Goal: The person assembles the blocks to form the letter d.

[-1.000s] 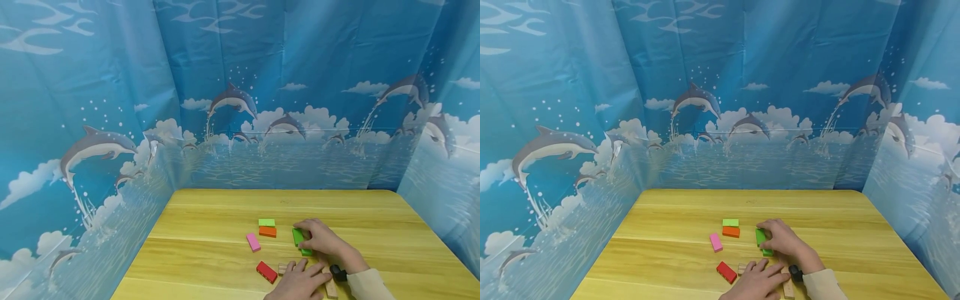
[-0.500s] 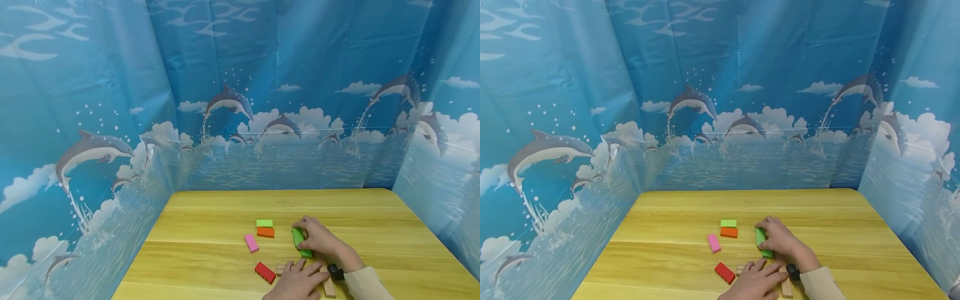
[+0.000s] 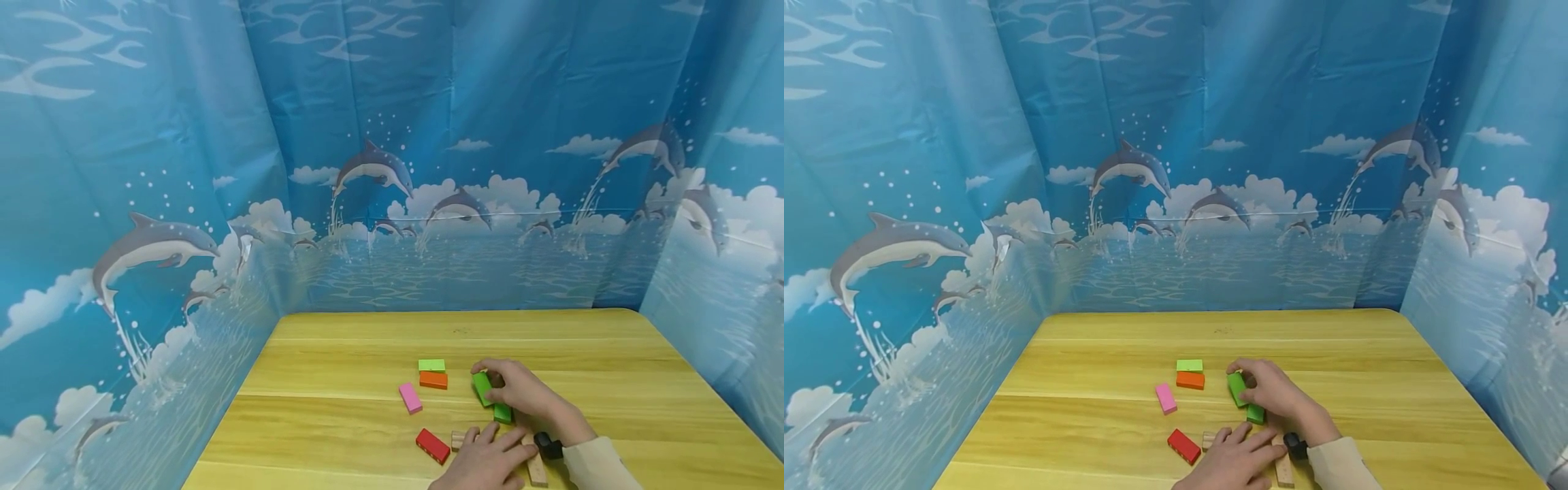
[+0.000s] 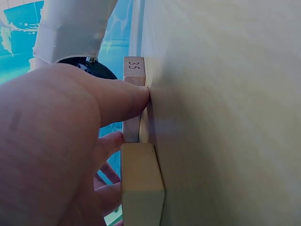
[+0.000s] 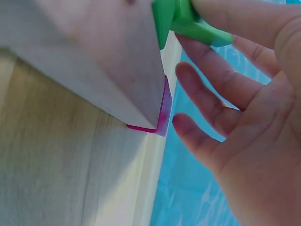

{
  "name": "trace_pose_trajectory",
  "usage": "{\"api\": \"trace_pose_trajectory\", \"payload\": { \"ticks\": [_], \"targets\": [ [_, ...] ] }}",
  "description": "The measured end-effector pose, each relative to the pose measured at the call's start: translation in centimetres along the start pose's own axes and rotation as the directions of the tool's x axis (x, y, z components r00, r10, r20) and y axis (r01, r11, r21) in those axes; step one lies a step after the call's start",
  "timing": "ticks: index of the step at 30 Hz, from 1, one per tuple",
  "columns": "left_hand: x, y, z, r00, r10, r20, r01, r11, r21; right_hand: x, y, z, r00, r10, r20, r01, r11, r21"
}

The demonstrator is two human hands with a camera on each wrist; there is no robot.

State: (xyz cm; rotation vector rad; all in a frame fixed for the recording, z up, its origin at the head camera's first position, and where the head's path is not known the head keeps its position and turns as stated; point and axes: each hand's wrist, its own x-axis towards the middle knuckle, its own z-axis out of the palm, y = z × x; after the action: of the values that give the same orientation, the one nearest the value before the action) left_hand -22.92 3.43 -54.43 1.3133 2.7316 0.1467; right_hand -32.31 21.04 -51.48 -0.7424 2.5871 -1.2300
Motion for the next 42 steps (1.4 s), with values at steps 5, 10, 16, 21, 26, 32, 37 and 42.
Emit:
{"api": "trace_pose_trajectory", "payload": {
  "ticks": [5,10,16,21,26,32,37,42],
  "targets": [
    [-0.1,0.0,0.0,1.0,-0.011,0.016,0.011,1.0,-0.018,-0.3,0.0,-0.2,1.0,-0.012,0.006,0.012,0.997,0.077],
    [-0.1,-0.1,0.0,1.0,-0.022,0.016,0.022,1.0,-0.022,-0.1,0.1,-0.5,1.0,-0.019,-0.013,0.02,0.996,0.081],
    [0.0,-0.1,0.0,1.0,-0.014,0.002,0.014,1.0,-0.008,0.0,0.0,-0.8,0.998,-0.024,-0.05,0.027,0.999,0.042],
    [0.1,0.0,0.0,1.0,-0.017,-0.005,0.017,1.0,0.011,0.1,0.1,-1.0,0.996,-0.004,-0.088,0.007,1.0,0.027],
    [0.0,0.0,0.0,1.0,-0.02,-0.011,0.02,1.0,0.023,0.1,0.2,-1.2,0.99,0.016,-0.138,-0.012,1.0,0.025],
    [0.1,0.2,0.0,1.0,-0.024,0.008,0.024,0.999,0.023,-0.2,0.3,-1.4,0.979,0.007,-0.201,-0.003,1.0,0.018],
    [0.1,0.1,-0.1,0.999,-0.034,0.008,0.034,0.999,0.003,0.0,0.7,-1.5,0.971,-0.002,-0.237,0.006,1.0,0.015],
    [0.1,0.1,-0.1,1.0,-0.025,0.003,0.025,1.0,-0.017,-0.1,1.6,-1.7,0.958,0.007,-0.287,0.006,0.999,0.047]
  ]
}}
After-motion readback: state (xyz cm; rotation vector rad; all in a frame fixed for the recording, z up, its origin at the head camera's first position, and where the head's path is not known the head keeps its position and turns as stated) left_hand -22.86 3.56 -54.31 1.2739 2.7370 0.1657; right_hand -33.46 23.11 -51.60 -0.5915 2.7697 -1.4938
